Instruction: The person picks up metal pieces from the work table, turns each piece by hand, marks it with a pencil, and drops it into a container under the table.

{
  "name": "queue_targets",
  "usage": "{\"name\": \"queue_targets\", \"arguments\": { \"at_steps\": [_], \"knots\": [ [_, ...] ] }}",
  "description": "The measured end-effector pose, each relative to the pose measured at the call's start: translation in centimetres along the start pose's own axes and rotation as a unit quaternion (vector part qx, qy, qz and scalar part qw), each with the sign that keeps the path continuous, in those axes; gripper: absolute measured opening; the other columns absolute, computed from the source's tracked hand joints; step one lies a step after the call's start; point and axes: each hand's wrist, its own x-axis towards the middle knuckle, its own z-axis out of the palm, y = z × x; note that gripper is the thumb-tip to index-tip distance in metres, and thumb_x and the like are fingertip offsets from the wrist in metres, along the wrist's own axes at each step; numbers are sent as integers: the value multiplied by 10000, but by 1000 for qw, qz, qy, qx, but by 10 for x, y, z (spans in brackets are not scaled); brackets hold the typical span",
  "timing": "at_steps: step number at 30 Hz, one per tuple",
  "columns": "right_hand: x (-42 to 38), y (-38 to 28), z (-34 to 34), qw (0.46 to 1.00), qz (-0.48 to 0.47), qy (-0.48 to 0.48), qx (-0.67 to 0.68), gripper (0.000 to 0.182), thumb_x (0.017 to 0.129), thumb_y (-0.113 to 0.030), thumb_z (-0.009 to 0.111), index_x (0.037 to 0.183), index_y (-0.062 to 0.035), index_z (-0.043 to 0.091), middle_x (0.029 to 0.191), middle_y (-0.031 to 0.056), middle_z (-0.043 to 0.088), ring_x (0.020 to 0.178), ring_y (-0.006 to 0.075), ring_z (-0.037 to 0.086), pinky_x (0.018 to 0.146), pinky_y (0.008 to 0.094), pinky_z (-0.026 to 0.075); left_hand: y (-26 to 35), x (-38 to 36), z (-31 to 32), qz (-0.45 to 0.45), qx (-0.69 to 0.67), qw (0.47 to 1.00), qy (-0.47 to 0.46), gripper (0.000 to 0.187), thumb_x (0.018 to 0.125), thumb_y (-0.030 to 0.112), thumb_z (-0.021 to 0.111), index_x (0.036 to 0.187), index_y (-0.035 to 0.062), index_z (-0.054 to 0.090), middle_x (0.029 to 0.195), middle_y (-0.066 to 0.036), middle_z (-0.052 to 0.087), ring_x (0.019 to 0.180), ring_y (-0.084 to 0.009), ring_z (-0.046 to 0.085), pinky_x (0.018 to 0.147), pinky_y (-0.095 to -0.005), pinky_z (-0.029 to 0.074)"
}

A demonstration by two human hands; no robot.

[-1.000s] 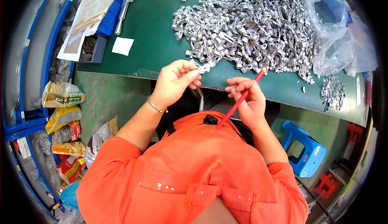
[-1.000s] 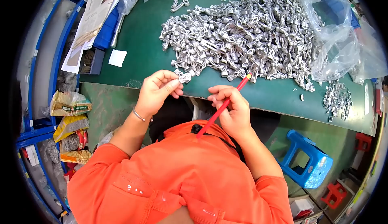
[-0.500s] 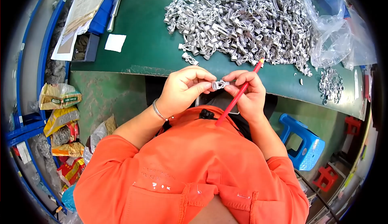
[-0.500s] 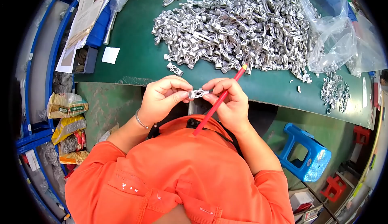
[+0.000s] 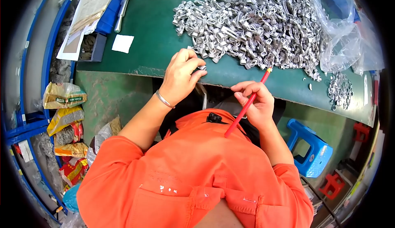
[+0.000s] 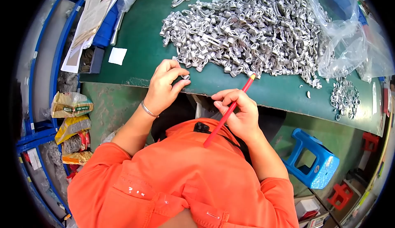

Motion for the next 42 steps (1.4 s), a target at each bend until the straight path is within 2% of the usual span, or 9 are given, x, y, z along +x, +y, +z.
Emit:
{"name": "queue_targets", "arguments": {
  "at_steps": [4, 6, 8, 12, 23, 29, 33, 37, 42],
  "knots": [
    [0, 4, 1, 1000, 21, 5, 21, 173, 794, 91, 630, 804, -20, 497, 945, 116, 637, 780, 104, 586, 686, 234, 484, 14, -2, 2, -122, -177, 976, 45, 112, 814, 11, 651, 921, -13, 627, 848, -76, 580, 720, -145, 584, 656, -258, 490],
    [2, 3, 7, 997, 52, 25, 55, 172, 800, 89, 626, 831, -18, 495, 965, 117, 628, 798, 110, 589, 704, 237, 488, 14, -9, 10, -177, -347, 919, 58, 136, 882, 32, 592, 1005, -25, 604, 859, -71, 615, 708, -114, 603, 648, -234, 512],
    [3, 3, 13, 990, 93, 35, 103, 187, 819, 82, 614, 913, -8, 479, 1008, 122, 607, 843, 120, 598, 746, 247, 500, 22, -7, 7, -291, -568, 770, 3, 162, 912, 44, 550, 1053, -31, 577, 855, -80, 640, 733, -131, 630, 670, -243, 535],
    [6, -1, 19, 984, 97, 35, 145, 192, 826, 91, 600, 921, -6, 464, 994, 125, 610, 831, 125, 607, 730, 244, 506, 32, -11, 10, -351, -631, 691, -37, 154, 923, 79, 540, 1036, -22, 569, 821, -99, 653, 719, -154, 652, 663, -257, 548],
    [7, 4, 11, 997, -60, 49, 22, 195, 786, 122, 628, 822, -6, 485, 1005, 153, 615, 797, 127, 598, 694, 237, 503, 39, -14, 13, -205, -562, 801, -18, 148, 849, -65, 584, 996, -57, 574, 959, -132, 617, 863, -195, 645, 768, -298, 556],
    [4, 6, 8, 992, -89, 84, 8, 195, 842, 100, 569, 964, -7, 462, 1043, 163, 604, 902, 166, 593, 801, 280, 486, 39, -15, 13, -136, -519, 844, 2, 185, 802, -140, 593, 979, -91, 577, 1030, -157, 578, 937, -218, 624, 828, -319, 549],
    [5, 5, 8, 983, -90, 158, 26, 401, 998, -303, 378, 1243, 12, 412, 972, 147, 616, 872, 170, 584, 767, 298, 465, 41, -14, 10, -115, -478, 871, 5, 188, 791, -153, 595, 966, -86, 578, 1030, -165, 579, 936, -220, 626, 833, -317, 549],
    [-5, 2, 0, 976, -130, 168, -41, 514, 983, -417, 359, 1128, 41, 541, 842, 121, 617, 689, 159, 573, 611, 264, 446, 42, -13, 9, -93, -450, 888, 4, 190, 783, -161, 599, 953, -78, 576, 1027, -169, 581, 934, -220, 629, 822, -311, 555],
    [-6, -14, 3, 977, -176, 111, -39, 63, 867, -1, 541, 848, 44, 581, 708, 130, 603, 562, 183, 585, 525, 269, 474, 42, -14, 11, -54, -409, 911, 15, 190, 771, -162, 614, 934, -75, 568, 1010, -169, 588, 923, -216, 635, 798, -302, 564]
  ]
}}
